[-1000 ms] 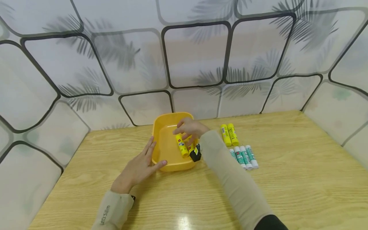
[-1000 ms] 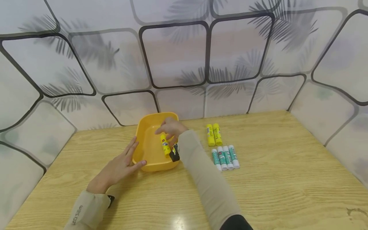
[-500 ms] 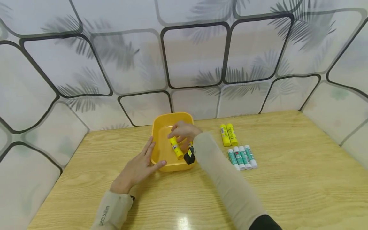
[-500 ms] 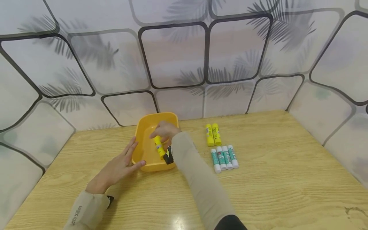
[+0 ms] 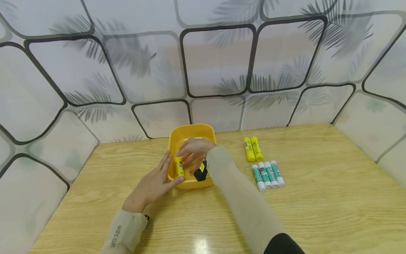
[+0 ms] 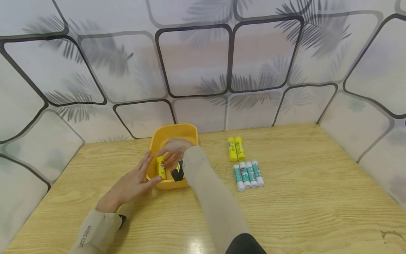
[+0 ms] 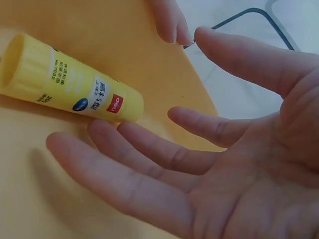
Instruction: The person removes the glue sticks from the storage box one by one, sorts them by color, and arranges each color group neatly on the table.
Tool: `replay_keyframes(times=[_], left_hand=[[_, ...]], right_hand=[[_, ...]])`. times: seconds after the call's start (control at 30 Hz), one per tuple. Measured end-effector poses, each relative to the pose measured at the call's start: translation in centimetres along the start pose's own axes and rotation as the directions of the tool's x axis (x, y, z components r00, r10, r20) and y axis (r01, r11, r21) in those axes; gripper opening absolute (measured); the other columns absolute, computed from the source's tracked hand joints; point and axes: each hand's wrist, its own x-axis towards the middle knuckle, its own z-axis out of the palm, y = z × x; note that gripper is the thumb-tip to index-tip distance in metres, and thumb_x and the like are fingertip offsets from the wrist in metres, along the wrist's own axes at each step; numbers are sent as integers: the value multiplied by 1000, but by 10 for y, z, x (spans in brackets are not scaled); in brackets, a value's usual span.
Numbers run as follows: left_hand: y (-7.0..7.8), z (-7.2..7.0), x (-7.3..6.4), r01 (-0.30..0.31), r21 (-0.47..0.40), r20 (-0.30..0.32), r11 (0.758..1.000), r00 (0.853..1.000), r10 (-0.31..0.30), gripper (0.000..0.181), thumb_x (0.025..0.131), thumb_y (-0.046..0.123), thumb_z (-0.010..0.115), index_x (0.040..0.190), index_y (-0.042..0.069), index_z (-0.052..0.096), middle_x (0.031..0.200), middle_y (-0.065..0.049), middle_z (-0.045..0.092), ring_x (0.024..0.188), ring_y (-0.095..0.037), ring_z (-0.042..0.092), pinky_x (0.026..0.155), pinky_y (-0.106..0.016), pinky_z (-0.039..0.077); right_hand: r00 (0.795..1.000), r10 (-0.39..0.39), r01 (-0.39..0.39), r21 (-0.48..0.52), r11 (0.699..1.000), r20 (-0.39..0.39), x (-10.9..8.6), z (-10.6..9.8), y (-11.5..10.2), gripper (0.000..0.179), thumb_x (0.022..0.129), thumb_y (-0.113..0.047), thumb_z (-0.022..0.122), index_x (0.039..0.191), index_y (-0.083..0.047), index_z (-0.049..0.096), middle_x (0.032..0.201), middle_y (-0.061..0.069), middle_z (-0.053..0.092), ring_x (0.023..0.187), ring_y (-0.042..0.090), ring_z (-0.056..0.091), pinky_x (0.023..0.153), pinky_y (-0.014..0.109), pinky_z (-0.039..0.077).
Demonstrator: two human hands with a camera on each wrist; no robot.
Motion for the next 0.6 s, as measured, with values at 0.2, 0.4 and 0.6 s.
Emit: replay_keyframes(times=[0.2,0.4,0.6], left_hand=[[0,-1,1,-6,2,1,1000,1000,6,90,102,55,51,163,3,10,169,-12,1,135,-48,45,95,-62,49],[1,-1,0,-11,3,-3,1000,1000,11,89,103,54,51,162,2,10,169,-12,2,137,-48,42,97,-63,48],[2,-1,-1,-7,2,-1,1000,1000,7,90,103,55,49,162,2,8,170,-12,2,138,-48,41,98,-63,46]], right_hand=[[999,29,-31,57,998,39,3,1,1,44,99,-13,66,138,-2,48,121,26,59,106,40,66,84,55,58],[995,40,-52,119,992,96,8,0,3,49,102,-10,60,145,0,39,124,30,58,112,43,62,90,57,55],[984,16,-47,168,985,178,14,0,8,54,104,-6,54,152,2,31,134,32,54,126,47,54,98,61,48]])
